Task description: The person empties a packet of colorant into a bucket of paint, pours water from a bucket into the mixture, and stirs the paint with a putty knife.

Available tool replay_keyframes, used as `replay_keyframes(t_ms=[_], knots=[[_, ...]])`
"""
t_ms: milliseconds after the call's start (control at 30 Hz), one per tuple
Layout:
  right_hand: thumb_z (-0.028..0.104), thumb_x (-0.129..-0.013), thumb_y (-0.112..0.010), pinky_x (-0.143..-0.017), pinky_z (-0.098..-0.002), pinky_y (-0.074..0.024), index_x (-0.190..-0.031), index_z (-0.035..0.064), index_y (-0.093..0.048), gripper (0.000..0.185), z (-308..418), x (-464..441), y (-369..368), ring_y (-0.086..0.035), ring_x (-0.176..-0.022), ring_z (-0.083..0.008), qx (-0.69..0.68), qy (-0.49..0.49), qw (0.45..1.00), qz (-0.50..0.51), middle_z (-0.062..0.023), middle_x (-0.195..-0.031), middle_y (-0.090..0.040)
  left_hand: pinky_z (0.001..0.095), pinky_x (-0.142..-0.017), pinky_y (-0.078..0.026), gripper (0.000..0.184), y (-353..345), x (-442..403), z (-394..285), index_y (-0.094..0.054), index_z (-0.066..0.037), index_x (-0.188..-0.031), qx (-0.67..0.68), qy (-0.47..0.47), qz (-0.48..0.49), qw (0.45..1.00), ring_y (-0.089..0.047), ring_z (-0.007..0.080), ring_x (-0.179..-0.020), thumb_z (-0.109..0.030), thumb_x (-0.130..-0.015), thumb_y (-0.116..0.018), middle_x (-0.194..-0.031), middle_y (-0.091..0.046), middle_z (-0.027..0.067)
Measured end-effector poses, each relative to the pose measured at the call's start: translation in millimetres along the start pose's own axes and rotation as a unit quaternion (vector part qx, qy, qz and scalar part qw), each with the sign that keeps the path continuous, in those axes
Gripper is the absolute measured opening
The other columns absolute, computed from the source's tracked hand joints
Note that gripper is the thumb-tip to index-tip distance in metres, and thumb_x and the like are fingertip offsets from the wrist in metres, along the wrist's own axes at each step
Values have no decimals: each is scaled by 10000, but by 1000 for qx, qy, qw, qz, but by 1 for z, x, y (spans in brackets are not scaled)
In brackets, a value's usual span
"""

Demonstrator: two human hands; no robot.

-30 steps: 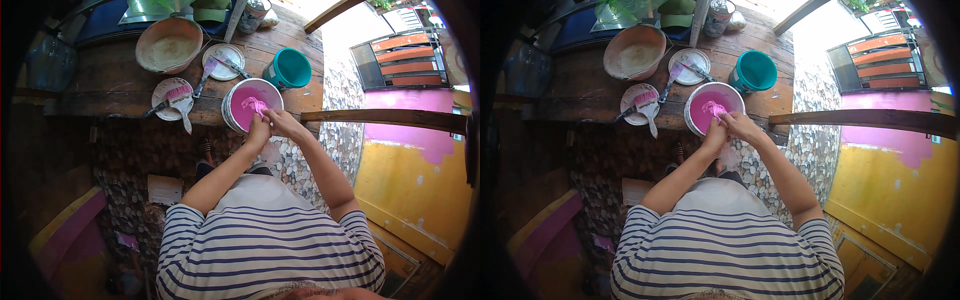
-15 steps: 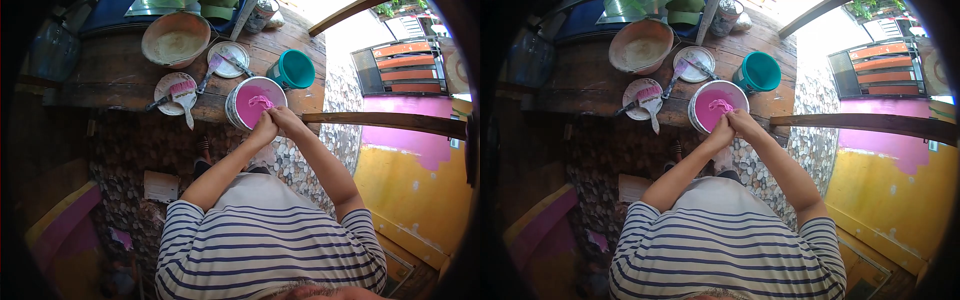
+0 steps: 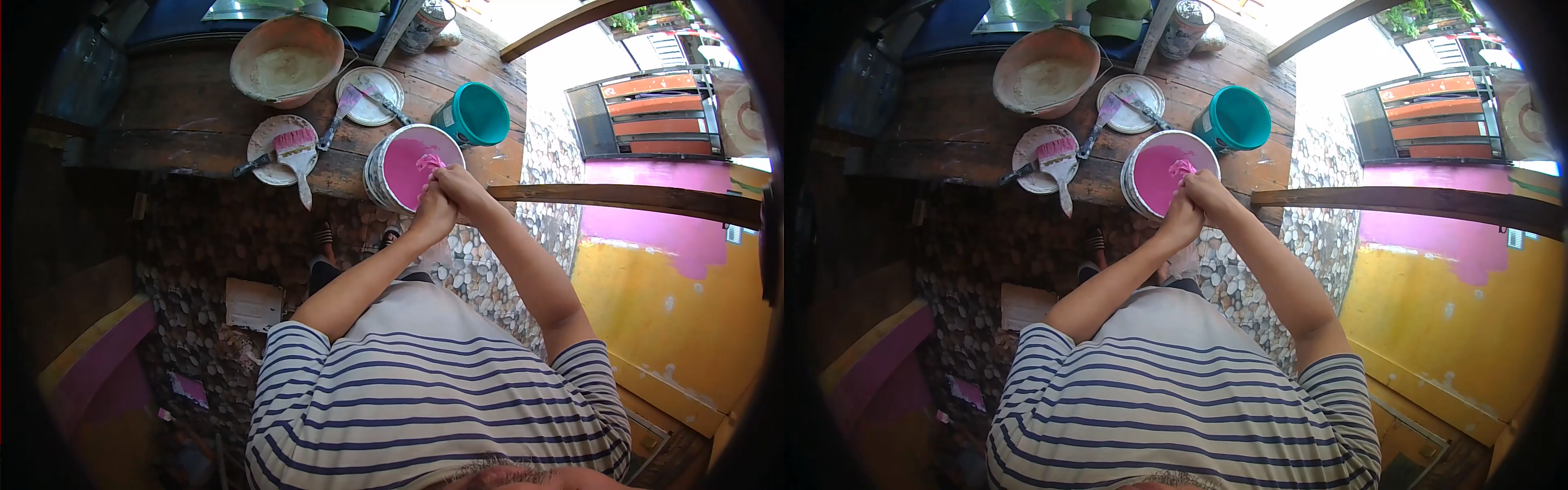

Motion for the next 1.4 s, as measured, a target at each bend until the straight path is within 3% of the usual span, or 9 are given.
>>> replay_keyframes(t_ms=[100,200,267,400,900,1000,1100,1200,1400], knots=[[94,-935,-484,-648,-365,-547,-853,-48,-591,196,4,-5,-1,-641,-691,-242,34,27,999,17,-129,-778,-629,491,-740,-527,308,-5,3,-3,-529,85,-1111,-19,-2,31,999,-655,440,-922,-161,-927,-513,-969,-648,292],[82,-921,-494,-636,-357,-545,-841,-40,-597,179,12,7,-7,-640,-675,-238,-46,-47,998,-13,-127,-768,-626,521,-734,-500,291,11,13,-31,-522,72,-1105,-95,-113,-78,986,-652,465,-884,-173,-976,-431,-933,-648,308],[75,-915,-497,-617,-348,-537,-805,-24,-589,174,18,4,-3,-638,-665,-232,-7,-44,999,-21,-121,-741,-614,558,-711,-498,346,8,12,-15,-480,117,-1065,-25,38,-22,999,-626,507,-833,-212,-966,-436,-880,-616,358],[58,-905,-495,-596,-337,-522,-769,-4,-575,170,8,-21,6,-630,-653,-217,42,-40,998,3,-107,-714,-596,586,-712,-480,346,7,13,-16,-461,124,-1037,-37,37,-18,998,-611,531,-811,-213,-962,-431,-855,-604,374],[1,-917,-455,-484,-268,-439,-820,24,-504,111,14,-32,1,-517,-558,-140,-51,-65,996,21,-46,-693,-522,602,-783,-451,349,11,21,-17,-483,92,-1069,-64,-4,-41,997,-589,560,-875,-233,-962,-420,-885,-600,389],[5,-931,-450,-476,-244,-417,-824,31,-490,117,15,-30,-5,-476,-547,-118,-82,-83,992,49,-32,-696,-503,598,-791,-449,346,8,24,-11,-485,94,-1076,-59,61,-7,996,-587,558,-894,-223,-954,-421,-908,-601,392],[6,-942,-445,-473,-232,-404,-829,31,-489,124,18,-29,-7,-452,-549,-108,-108,-89,989,51,-24,-707,-493,595,-809,-443,343,10,23,-16,-490,95,-1084,-34,17,-38,999,-588,554,-910,-213,-949,-421,-919,-600,393],[55,-942,-450,-434,-260,-415,-796,47,-558,182,12,-33,-2,-482,-501,-114,-82,-90,992,39,0,-657,-503,590,-821,-439,340,4,22,-4,-496,87,-1107,-39,62,-12,997,-585,555,-919,-203,-947,-420,-936,-605,383],[186,-897,-466,-555,-304,-477,-835,85,-507,125,47,2,-14,-527,-598,-150,-59,-86,991,90,-16,-714,-525,577,-794,-455,351,4,10,6,-480,113,-1057,10,36,-55,998,-594,547,-880,-219,-946,-449,-900,-607,383]])
Point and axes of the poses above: each hand's wrist, its own x-axis away from the middle knuckle, its own y-axis out of the back of the hand, z = x × y, the point moved 9 cm from there along -x, towards the middle knuckle
